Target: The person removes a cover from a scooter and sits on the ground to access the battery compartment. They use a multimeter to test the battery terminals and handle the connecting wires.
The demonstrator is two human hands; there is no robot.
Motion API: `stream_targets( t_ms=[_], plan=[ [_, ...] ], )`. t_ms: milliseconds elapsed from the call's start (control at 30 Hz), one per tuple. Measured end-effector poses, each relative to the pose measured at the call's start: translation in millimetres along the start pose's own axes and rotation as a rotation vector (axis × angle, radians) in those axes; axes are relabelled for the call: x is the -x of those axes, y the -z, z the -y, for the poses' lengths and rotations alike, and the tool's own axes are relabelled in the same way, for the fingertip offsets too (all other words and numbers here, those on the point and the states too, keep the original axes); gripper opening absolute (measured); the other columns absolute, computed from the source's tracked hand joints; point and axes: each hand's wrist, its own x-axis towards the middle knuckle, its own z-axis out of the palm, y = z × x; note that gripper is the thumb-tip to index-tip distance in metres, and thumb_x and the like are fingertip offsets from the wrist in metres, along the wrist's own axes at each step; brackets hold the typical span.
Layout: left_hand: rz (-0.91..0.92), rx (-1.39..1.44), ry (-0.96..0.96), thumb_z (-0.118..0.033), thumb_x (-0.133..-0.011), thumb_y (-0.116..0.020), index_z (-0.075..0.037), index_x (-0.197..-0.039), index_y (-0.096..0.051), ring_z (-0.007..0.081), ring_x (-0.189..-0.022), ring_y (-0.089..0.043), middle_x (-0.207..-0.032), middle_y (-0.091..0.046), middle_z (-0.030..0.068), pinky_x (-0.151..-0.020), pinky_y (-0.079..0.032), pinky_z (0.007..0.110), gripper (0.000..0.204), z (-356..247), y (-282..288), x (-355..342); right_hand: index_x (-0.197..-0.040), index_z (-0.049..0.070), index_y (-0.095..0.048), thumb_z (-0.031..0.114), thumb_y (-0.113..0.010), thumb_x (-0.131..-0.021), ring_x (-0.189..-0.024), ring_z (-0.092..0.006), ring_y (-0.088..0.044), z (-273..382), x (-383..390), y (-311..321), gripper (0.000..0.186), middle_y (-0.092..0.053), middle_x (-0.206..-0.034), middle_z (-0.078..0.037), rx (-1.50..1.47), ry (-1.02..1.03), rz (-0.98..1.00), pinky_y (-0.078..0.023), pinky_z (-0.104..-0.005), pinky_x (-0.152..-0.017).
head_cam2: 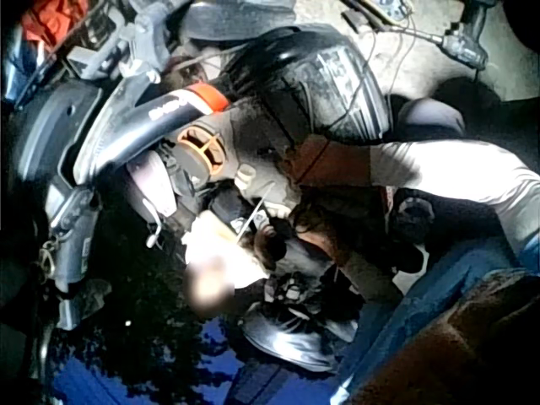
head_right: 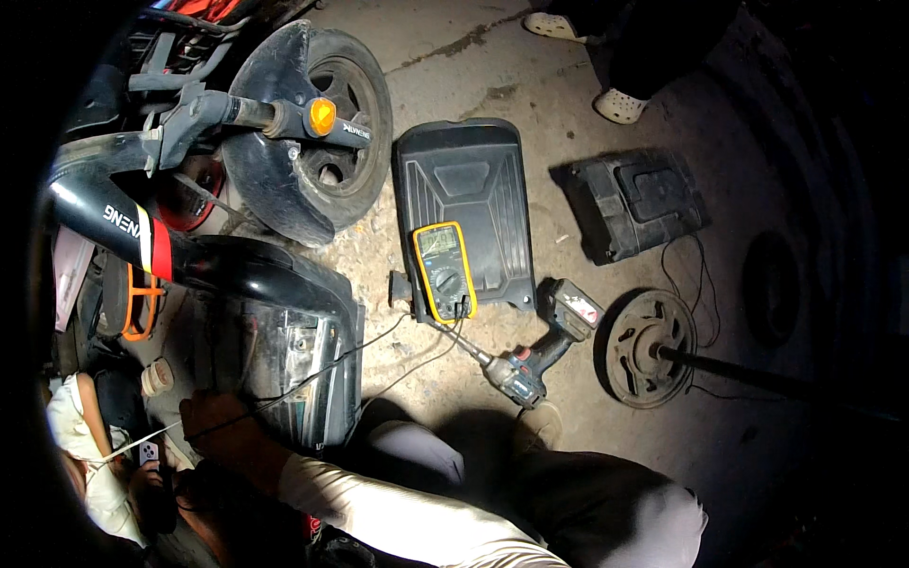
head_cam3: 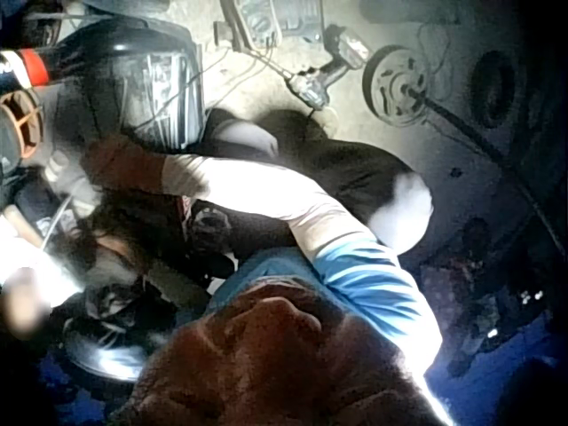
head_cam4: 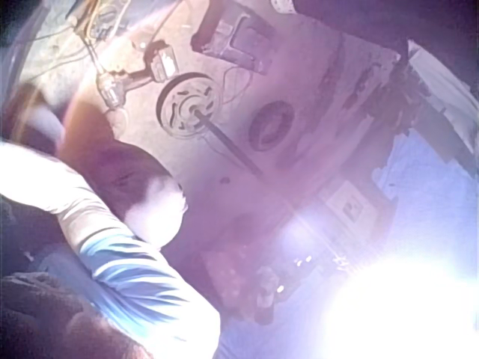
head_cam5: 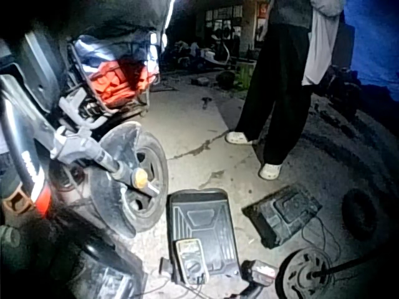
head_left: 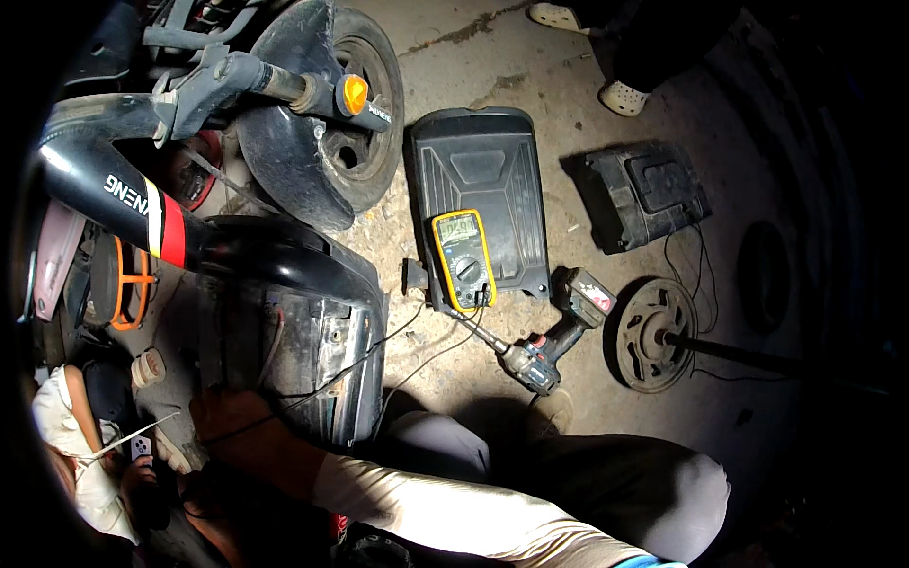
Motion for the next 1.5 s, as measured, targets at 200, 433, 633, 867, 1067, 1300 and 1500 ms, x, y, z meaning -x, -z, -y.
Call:
stream_targets(
  t_ms=[200, 433, 633, 867, 1067, 1300, 1500],
  plan=[
    [0.009, 0.003, -0.007, -0.031, -0.107, -0.049, -0.002, -0.104, -0.057, 0.0188, -0.086, -0.056, -0.093, -0.059, 0.007, -0.081, -0.049, 0.035, 0.031, 2.2, 2.9, -1.8, -0.088, 0.001, -0.062, 0.012, -0.063, -0.081, -0.071, -0.0268, -0.066, 8.8, -2.4, -0.7, 0.013, -0.062, -0.083, -0.015, 0.027, -0.026, -0.005, -0.051, -0.0379, -0.054],
    [0.002, -0.004, -0.009, -0.032, -0.107, -0.047, -0.002, -0.102, -0.057, 0.0179, -0.084, -0.055, -0.091, -0.057, 0.0062, -0.079, -0.048, 0.034, 0.032, 1.5, 4.7, 1.2, -0.087, 0.001, -0.063, 0.012, -0.064, -0.08, -0.069, -0.0265, -0.065, 3.4, -3.1, 6.2, 0.014, -0.062, -0.082, -0.015, 0.018, 0.057, 0.021, -0.05, -0.0378, -0.053],
    [0.01, -0.009, -0.017, -0.033, -0.108, -0.046, -0.002, -0.1, -0.057, 0.0171, -0.081, -0.053, -0.089, -0.056, 0.0055, -0.078, -0.047, 0.034, 0.034, -2.3, -1.0, -1.2, -0.087, 0.001, -0.063, 0.012, -0.064, -0.08, -0.07, -0.0268, -0.066, 3.6, -3.6, 7.0, 0.014, -0.062, -0.082, -0.015, 0.02, 0.002, -0.002, -0.051, -0.038, -0.054],
    [-0.048, -0.05, -0.084, -0.035, -0.108, -0.044, -0.002, -0.098, -0.057, 0.0162, -0.079, -0.052, -0.086, -0.055, 0.0046, -0.076, -0.046, 0.033, 0.036, -24.1, -21.8, 11.4, -0.087, 0.001, -0.063, 0.012, -0.064, -0.081, -0.071, -0.0274, -0.066, 7.7, -2.6, -3.7, 0.013, -0.063, -0.083, -0.015, -0.006, 0.011, 0.012, -0.051, -0.0386, -0.055],
    [0.085, 0.088, 0.018, -0.024, -0.105, -0.043, -0.001, -0.097, -0.056, 0.015, -0.078, -0.05, -0.084, -0.052, 0.0032, -0.075, -0.045, 0.032, 0.027, 18.5, 17.9, -2.9, -0.088, 0.001, -0.064, 0.012, -0.063, -0.082, -0.072, -0.0279, -0.067, 7.1, -2.8, -7.6, 0.013, -0.064, -0.084, -0.016, -0.017, 0.007, 0.016, -0.051, -0.0391, -0.055],
    [0.084, 0.054, 0.065, -0.005, -0.101, -0.053, 0.006, -0.11, -0.061, 0.0211, -0.093, -0.061, -0.1, -0.065, 0.0101, -0.088, -0.051, 0.036, 0.016, 17.0, 28.2, -0.8, -0.088, 0.001, -0.064, 0.012, -0.063, -0.083, -0.073, -0.0285, -0.067, 4.5, -2.1, -12.1, 0.012, -0.064, -0.085, -0.016, -0.013, -0.002, 0.022, -0.052, -0.0397, -0.056],
    [0.011, -0.218, 0.047, -0.004, -0.1, -0.058, 0.008, -0.111, -0.064, 0.0221, -0.095, -0.064, -0.105, -0.069, 0.0134, -0.086, -0.052, 0.036, 0.017, 19.1, 31.3, -1.2, -0.088, 0.002, -0.064, 0.012, -0.063, -0.084, -0.073, -0.0291, -0.068, 4.6, -0.1, -13.6, 0.012, -0.065, -0.086, -0.016, -0.016, -0.003, 0.032, -0.052, -0.0402, -0.056]
  ],
)
